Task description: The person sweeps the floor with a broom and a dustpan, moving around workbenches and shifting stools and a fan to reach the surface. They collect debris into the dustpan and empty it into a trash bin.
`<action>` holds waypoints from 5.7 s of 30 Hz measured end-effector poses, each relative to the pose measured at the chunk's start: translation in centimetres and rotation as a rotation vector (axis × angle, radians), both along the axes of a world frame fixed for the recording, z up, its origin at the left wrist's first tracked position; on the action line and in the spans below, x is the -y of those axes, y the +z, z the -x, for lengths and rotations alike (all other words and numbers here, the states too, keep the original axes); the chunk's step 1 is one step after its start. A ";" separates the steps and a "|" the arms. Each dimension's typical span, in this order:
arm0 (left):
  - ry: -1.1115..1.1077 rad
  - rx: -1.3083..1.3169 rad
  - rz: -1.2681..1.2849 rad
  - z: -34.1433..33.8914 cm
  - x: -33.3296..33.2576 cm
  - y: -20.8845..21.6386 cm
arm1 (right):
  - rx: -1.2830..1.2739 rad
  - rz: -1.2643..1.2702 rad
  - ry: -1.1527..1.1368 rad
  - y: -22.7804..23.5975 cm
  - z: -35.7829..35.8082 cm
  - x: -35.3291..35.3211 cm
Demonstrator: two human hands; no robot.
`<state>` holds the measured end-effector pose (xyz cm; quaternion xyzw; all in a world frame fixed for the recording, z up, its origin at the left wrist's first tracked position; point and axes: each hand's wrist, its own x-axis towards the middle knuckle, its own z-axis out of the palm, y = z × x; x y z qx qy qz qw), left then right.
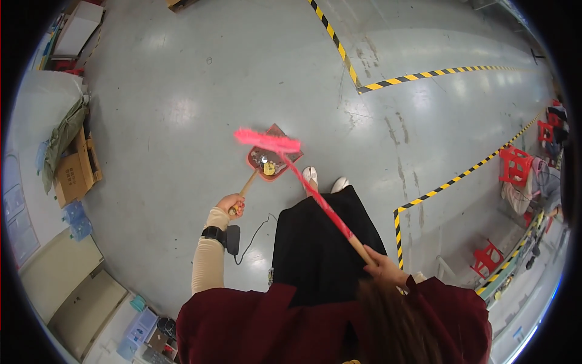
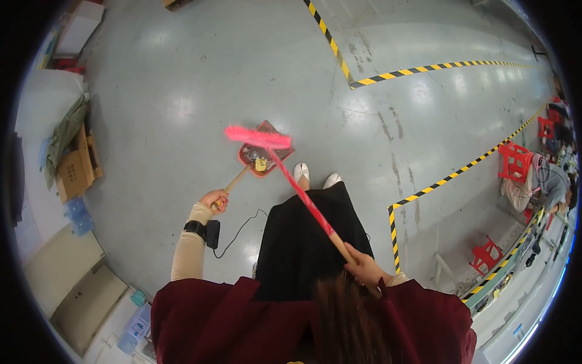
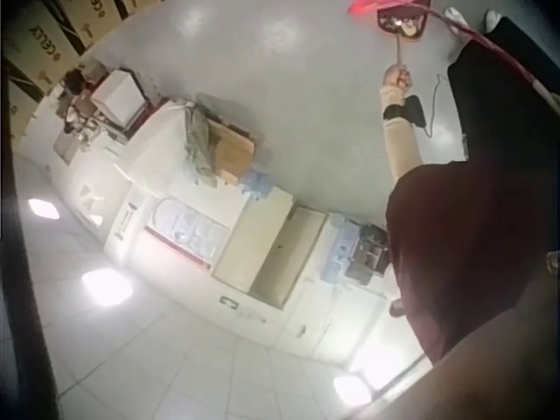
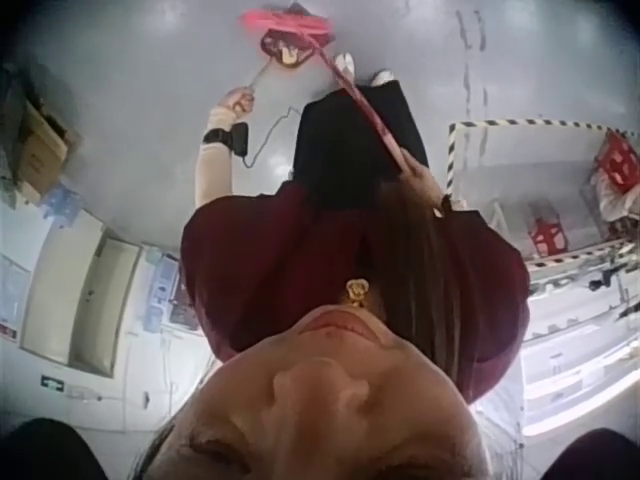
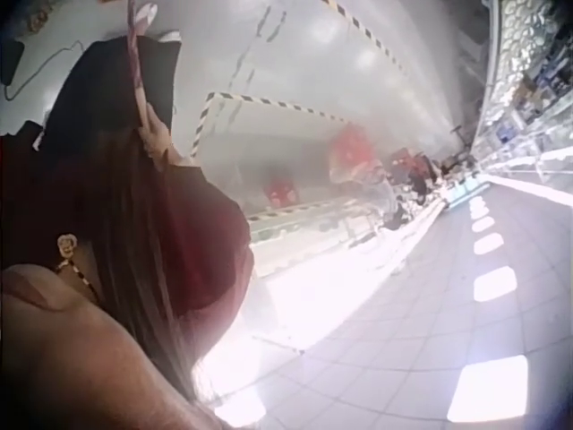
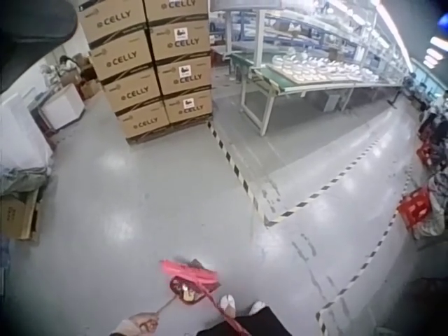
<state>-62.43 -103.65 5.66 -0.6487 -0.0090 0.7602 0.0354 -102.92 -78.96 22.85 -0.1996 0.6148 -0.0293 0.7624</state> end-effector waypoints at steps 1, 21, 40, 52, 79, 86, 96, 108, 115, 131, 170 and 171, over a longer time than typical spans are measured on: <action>0.013 0.033 0.006 -0.6 -0.6 0.4 | -0.067 0.029 0.024 0.4 0.3 0.5; 0.093 0.064 0.057 -9.1 -15.1 0.6 | -0.170 0.296 0.176 -3.8 -3.2 -4.0; 0.301 -0.056 -0.060 -17.6 -20.8 -2.7 | -0.321 0.512 0.370 -6.6 -9.7 -18.0; 0.427 -0.026 -0.045 -22.1 -24.0 -2.9 | -0.543 0.633 0.333 -16.7 -16.3 9.8; 0.443 -0.131 -0.061 -18.3 -20.7 -0.9 | -0.603 0.377 0.166 -0.4 -15.7 -21.3; 0.721 -0.163 0.007 -17.7 -17.6 -2.8 | -0.698 0.626 0.100 -8.6 -13.3 -6.1; 0.735 -0.131 -0.010 -16.2 -14.7 -4.2 | -0.756 0.650 0.243 -26.2 -17.0 15.3; 0.634 -0.079 -0.052 -16.5 -15.5 -4.3 | -0.500 0.441 0.588 -5.2 -15.7 -20.8; 0.377 -0.150 -0.055 -14.4 -19.2 -3.5 | -0.585 0.360 0.007 0.2 -17.8 -23.2; -0.078 -0.064 -0.119 1.5 -18.5 4.3 | -0.617 0.059 -0.775 2.7 -8.6 -27.7; 0.507 0.023 -0.025 -12.5 0.2 1.6 | -0.671 0.382 0.320 -13.1 -20.1 3.0; 0.499 -0.018 -0.015 -13.0 0.2 1.2 | -0.627 0.330 0.332 -11.5 -20.4 -0.6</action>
